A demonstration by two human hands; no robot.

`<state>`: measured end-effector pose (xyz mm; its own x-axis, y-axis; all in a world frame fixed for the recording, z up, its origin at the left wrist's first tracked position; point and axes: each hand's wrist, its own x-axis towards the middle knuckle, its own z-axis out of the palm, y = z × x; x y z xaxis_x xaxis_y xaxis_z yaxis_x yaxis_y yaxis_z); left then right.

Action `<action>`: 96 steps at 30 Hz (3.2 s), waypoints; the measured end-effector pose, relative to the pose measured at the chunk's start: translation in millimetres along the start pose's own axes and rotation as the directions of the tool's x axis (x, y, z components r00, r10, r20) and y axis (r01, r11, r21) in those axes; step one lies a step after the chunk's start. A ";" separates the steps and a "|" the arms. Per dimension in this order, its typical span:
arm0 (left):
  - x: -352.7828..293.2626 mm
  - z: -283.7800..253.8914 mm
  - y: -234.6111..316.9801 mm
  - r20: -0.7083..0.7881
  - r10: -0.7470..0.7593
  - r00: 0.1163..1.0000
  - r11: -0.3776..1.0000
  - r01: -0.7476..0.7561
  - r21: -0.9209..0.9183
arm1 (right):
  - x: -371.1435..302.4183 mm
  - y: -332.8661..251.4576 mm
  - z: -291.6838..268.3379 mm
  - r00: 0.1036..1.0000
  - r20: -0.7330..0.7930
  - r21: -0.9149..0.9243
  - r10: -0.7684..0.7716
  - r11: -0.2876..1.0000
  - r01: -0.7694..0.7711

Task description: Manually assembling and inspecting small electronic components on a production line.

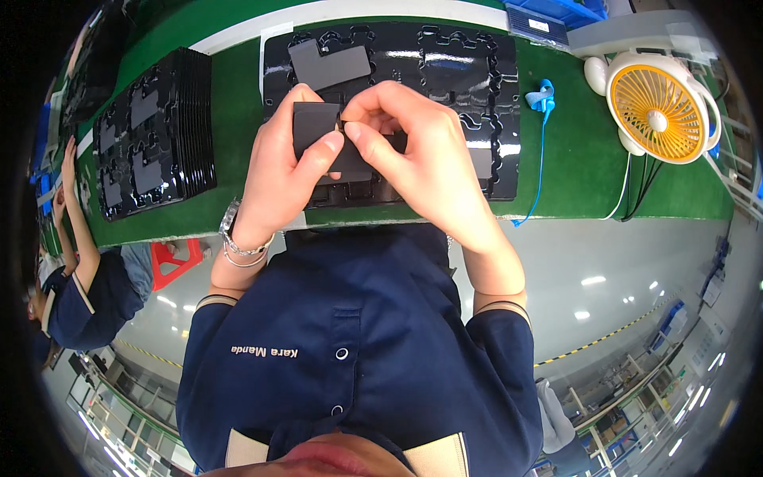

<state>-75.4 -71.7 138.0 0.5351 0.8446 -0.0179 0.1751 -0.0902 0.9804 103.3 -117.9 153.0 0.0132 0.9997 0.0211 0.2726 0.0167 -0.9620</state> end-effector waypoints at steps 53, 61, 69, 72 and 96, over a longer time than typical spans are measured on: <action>55.7 -53.0 -57.2 -0.051 0.247 0.968 0.805 -0.176 0.566 | -2.3 36.2 -47.5 0.934 -0.101 -0.675 -0.343 0.714 0.189; 33.0 -44.1 -46.4 -0.183 0.340 0.923 0.744 -0.145 0.652 | -14.4 12.3 3.8 0.929 0.307 -0.636 -0.206 0.682 0.361; -16.7 -32.4 -22.2 -0.040 0.083 0.996 0.989 -0.087 -0.119 | -5.0 4.5 -0.1 0.964 0.240 -0.288 -0.119 0.939 0.187; -22.4 -24.7 -11.1 0.072 -0.082 0.994 0.988 0.090 -0.126 | -6.2 -1.8 3.5 0.977 0.211 -0.103 0.026 0.995 -0.004; -20.7 -11.6 -7.3 -0.016 -0.056 0.998 0.992 0.057 0.109 | -0.8 -6.6 15.1 0.986 0.078 -0.169 -0.148 0.973 0.160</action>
<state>-97.3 -82.4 133.5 0.5109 0.8569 -0.0690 0.2945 -0.0990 0.9505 87.0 -118.5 155.3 -0.1029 0.9845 0.1421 0.4296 0.1728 -0.8863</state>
